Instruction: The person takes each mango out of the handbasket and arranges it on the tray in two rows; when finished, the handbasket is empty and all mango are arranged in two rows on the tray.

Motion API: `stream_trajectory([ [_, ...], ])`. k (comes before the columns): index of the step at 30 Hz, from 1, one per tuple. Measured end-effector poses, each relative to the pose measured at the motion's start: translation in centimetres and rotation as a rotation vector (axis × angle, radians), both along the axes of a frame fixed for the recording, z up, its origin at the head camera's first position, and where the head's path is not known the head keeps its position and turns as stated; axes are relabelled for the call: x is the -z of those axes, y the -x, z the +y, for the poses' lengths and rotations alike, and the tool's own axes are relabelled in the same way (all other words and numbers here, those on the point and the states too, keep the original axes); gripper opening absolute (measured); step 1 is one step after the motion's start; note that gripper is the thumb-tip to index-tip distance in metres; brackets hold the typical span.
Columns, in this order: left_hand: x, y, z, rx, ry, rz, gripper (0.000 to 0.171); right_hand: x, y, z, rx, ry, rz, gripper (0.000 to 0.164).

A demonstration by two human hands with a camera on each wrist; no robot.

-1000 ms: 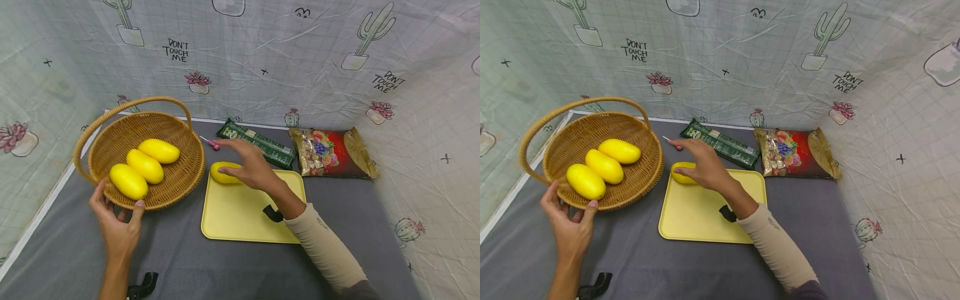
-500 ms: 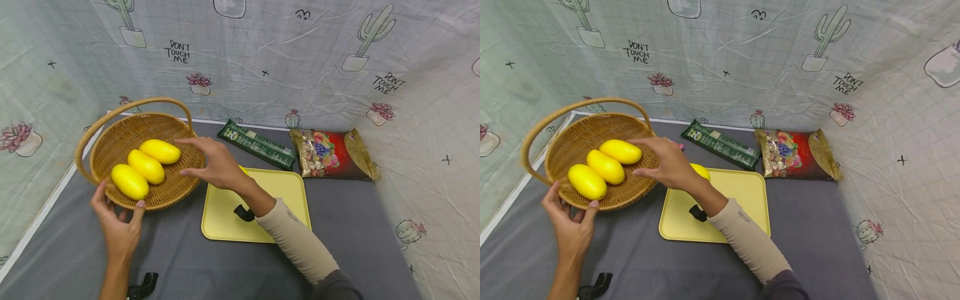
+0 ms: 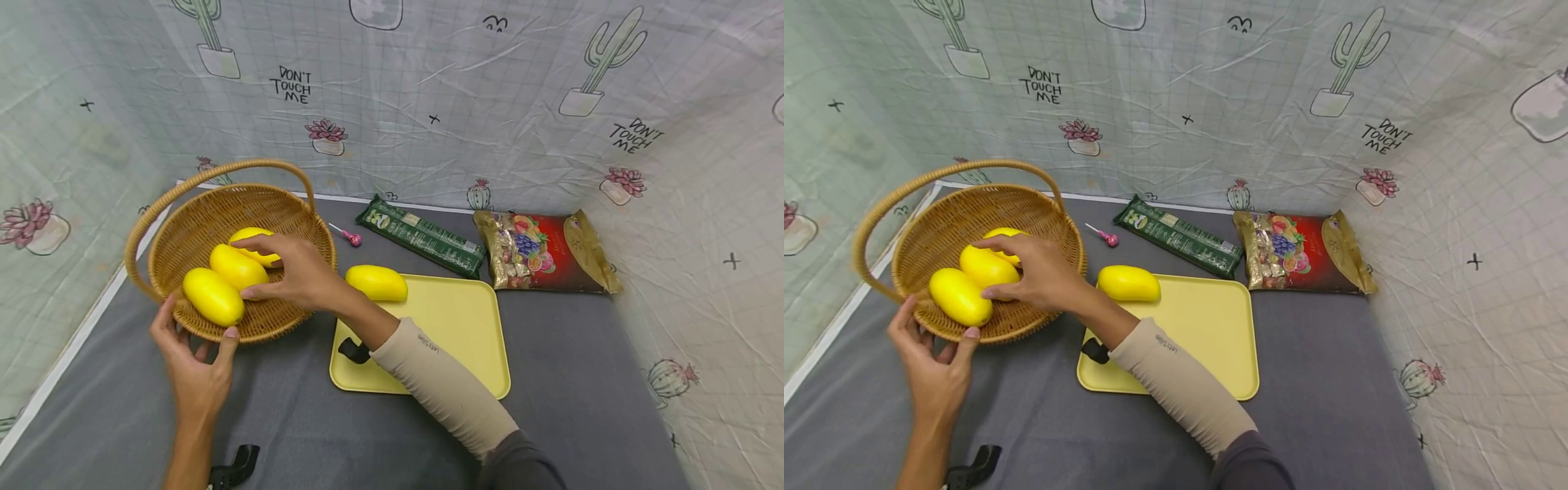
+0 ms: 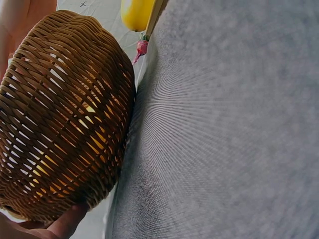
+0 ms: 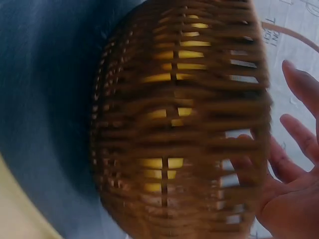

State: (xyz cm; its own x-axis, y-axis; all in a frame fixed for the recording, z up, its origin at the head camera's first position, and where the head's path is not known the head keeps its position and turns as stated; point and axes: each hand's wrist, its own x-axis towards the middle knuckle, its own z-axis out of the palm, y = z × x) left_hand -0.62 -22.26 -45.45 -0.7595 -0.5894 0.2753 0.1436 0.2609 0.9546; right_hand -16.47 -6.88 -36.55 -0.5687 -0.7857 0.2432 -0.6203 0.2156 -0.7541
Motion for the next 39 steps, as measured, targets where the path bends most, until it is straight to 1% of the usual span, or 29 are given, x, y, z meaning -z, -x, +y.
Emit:
stream_trajectory([
  [4, 0.0, 0.0, -0.1, -0.004, 0.001, -0.005, 0.093, 0.1, -0.2, -1.6, -0.018, -0.071, 0.001, 0.071],
  [11, 0.0, 0.1, 0.0, -0.010, 0.007, -0.013, 0.092, 0.3, -0.3, -4.3, -0.045, -0.230, -0.068, 0.076],
  [17, 0.1, 0.1, 0.0, -0.012, 0.019, -0.005, 0.092, 0.8, -0.4, -6.0, -0.036, -0.345, -0.056, 0.078],
  [22, 0.2, 0.0, -0.1, -0.011, 0.026, -0.004, 0.093, 1.2, -0.6, -7.2, -0.028, -0.417, -0.003, 0.079],
  [27, 0.2, -0.1, -0.1, -0.006, 0.029, -0.004, 0.093, 1.3, -1.0, -8.1, 0.003, -0.466, 0.099, 0.079],
  [30, 0.2, -0.1, -0.1, -0.009, 0.031, -0.004, 0.093, 1.4, -1.2, -8.4, 0.018, -0.502, 0.137, 0.078],
  [34, 0.2, -0.1, -0.2, -0.011, 0.031, -0.007, 0.092, 1.4, -1.3, -8.6, 0.010, -0.527, 0.149, 0.075],
  [39, 0.2, -0.2, -0.2, -0.013, 0.034, -0.014, 0.092, 1.3, -1.0, -8.1, -0.045, -0.485, 0.121, 0.073],
])
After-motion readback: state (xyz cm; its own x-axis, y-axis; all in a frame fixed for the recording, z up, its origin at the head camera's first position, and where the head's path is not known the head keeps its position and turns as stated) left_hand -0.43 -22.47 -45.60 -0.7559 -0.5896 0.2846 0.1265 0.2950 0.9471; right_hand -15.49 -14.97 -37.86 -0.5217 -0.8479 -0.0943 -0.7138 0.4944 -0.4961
